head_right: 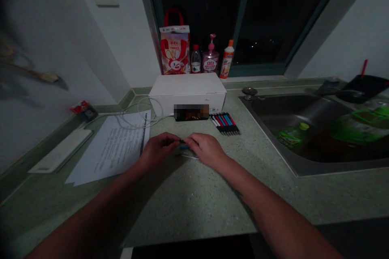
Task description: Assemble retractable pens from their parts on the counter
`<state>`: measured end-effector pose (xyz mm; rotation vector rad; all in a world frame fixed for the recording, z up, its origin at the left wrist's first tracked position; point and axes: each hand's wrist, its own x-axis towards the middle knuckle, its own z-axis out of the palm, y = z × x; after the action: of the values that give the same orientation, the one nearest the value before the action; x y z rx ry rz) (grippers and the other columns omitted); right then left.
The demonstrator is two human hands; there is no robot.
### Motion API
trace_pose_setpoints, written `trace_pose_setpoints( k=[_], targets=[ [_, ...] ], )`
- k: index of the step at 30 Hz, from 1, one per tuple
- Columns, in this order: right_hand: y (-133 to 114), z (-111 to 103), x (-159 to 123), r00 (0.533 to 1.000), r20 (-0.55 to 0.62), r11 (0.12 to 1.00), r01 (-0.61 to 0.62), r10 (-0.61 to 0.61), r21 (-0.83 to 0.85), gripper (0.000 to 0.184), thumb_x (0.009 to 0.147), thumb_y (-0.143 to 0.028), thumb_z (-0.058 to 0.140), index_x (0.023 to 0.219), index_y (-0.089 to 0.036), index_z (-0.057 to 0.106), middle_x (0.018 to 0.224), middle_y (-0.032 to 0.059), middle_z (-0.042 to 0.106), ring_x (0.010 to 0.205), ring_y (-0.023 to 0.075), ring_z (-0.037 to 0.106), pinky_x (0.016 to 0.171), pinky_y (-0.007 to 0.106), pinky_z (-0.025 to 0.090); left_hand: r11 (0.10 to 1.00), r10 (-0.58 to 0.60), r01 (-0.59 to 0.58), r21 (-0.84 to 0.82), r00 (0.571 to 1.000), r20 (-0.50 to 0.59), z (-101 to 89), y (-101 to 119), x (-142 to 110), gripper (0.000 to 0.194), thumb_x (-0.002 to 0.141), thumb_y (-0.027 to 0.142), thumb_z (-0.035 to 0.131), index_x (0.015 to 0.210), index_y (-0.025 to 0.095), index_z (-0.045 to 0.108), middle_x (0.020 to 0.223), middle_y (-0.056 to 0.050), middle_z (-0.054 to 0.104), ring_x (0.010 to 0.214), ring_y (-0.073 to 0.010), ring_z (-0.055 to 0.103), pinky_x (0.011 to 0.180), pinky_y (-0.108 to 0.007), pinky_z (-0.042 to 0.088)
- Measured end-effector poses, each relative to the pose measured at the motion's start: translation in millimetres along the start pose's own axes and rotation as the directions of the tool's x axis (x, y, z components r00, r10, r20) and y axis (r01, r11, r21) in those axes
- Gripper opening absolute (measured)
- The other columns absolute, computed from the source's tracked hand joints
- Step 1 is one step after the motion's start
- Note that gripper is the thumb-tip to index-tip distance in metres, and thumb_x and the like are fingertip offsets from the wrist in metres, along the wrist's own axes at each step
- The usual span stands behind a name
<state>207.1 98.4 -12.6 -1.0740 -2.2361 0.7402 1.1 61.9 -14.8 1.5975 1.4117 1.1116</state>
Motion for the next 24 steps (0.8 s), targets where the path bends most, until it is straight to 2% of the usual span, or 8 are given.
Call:
trace_pose_setpoints(
  k=[4, 6, 8, 13, 15, 17, 22, 24],
  targets=[
    [-0.7, -0.2, 0.0, 0.999, -0.043, 0.999, -0.026, 0.027, 0.027, 0.024, 0.091, -0.027, 0.068, 0.115, -0.022, 0.065, 0.092, 0.0025, 0.072, 0.074, 0.0167, 0.064, 0.068, 0.028, 0.044, 1.000, -0.014, 0.015, 0.011, 1.000, -0.020, 0.3, -1.7, 0.6, 0.011, 0.082, 0.030, 0.070, 0.086, 0.020, 0.072, 0.081, -0.002, 0.077, 0.077, -0.0178, 0.073, 0.074, -0.030, 0.058],
    [-1.7, -1.0, 0.1, 0.999, -0.033, 1.000, -0.030, 0.030, 0.002, 0.013, 0.095, -0.027, 0.064, 0.106, -0.021, 0.066, 0.084, 0.0015, 0.071, 0.072, 0.0169, 0.063, 0.067, 0.028, 0.043, 1.000, -0.027, 0.027, 0.007, 0.999, -0.026, -0.2, -1.1, 0.8, 0.011, 0.082, 0.029, 0.070, 0.086, 0.020, 0.073, 0.082, -0.003, 0.077, 0.077, -0.0178, 0.073, 0.074, -0.030, 0.058],
    [-2.6, -1.9, 0.5, 1.000, -0.010, 0.999, -0.024, 0.024, -0.022, 0.017, 0.101, -0.029, 0.055, 0.094, -0.021, 0.068, 0.078, 0.0016, 0.069, 0.072, 0.0175, 0.063, 0.069, 0.030, 0.043, 0.999, -0.044, 0.044, 0.004, 0.999, -0.027, -0.8, 0.6, 0.7, 0.011, 0.082, 0.029, 0.069, 0.087, 0.020, 0.073, 0.083, -0.003, 0.078, 0.078, -0.0180, 0.073, 0.075, -0.030, 0.059],
    [-2.3, -1.9, 1.0, 0.999, -0.030, 0.999, -0.034, 0.033, -0.007, 0.023, 0.092, -0.030, 0.069, 0.114, -0.022, 0.067, 0.095, 0.0029, 0.073, 0.075, 0.0171, 0.064, 0.070, 0.029, 0.045, 0.999, -0.047, 0.047, 0.020, 0.999, -0.024, -2.0, 3.4, 0.4, 0.012, 0.082, 0.030, 0.069, 0.087, 0.020, 0.073, 0.085, -0.004, 0.079, 0.080, -0.0193, 0.074, 0.077, -0.032, 0.060],
    [-1.6, -1.4, 1.1, 0.999, -0.023, 0.999, -0.027, 0.027, -0.021, 0.014, 0.095, -0.030, 0.064, 0.105, -0.021, 0.068, 0.089, 0.0026, 0.072, 0.075, 0.0174, 0.064, 0.069, 0.029, 0.044, 0.999, -0.044, 0.044, 0.007, 0.999, -0.020, -1.8, 2.8, 0.4, 0.012, 0.082, 0.030, 0.069, 0.087, 0.020, 0.073, 0.086, -0.004, 0.079, 0.081, -0.0191, 0.074, 0.079, -0.032, 0.060],
    [-1.0, -1.0, 1.1, 1.000, -0.005, 0.999, -0.010, 0.010, -0.039, 0.020, 0.101, -0.031, 0.055, 0.093, -0.021, 0.070, 0.083, 0.0031, 0.071, 0.076, 0.0182, 0.064, 0.071, 0.030, 0.044, 0.999, -0.051, 0.050, -0.005, 0.999, -0.017, -1.4, 1.9, 0.4, 0.012, 0.082, 0.029, 0.069, 0.088, 0.020, 0.073, 0.087, -0.004, 0.079, 0.082, -0.0190, 0.074, 0.079, -0.032, 0.059],
    [-0.5, -1.1, 0.2, 0.999, -0.039, 1.000, -0.013, 0.013, -0.003, 0.023, 0.092, -0.029, 0.070, 0.113, -0.022, 0.068, 0.093, 0.0029, 0.073, 0.077, 0.0173, 0.065, 0.071, 0.029, 0.045, 0.998, -0.062, 0.062, 0.011, 0.998, -0.027, -1.6, 2.0, 0.1, 0.012, 0.082, 0.030, 0.069, 0.089, 0.021, 0.073, 0.088, -0.003, 0.079, 0.083, -0.0193, 0.074, 0.081, -0.033, 0.059],
    [-0.3, -1.6, -0.2, 0.999, -0.034, 1.000, -0.004, 0.004, -0.008, 0.016, 0.094, -0.029, 0.067, 0.108, -0.021, 0.069, 0.089, 0.0022, 0.073, 0.076, 0.0169, 0.064, 0.069, 0.029, 0.044, 0.997, -0.070, 0.071, 0.014, 0.997, -0.026, -1.9, 3.1, -0.1, 0.013, 0.083, 0.031, 0.069, 0.089, 0.020, 0.073, 0.088, -0.004, 0.079, 0.082, -0.0194, 0.073, 0.080, -0.033, 0.059]
  ],
)
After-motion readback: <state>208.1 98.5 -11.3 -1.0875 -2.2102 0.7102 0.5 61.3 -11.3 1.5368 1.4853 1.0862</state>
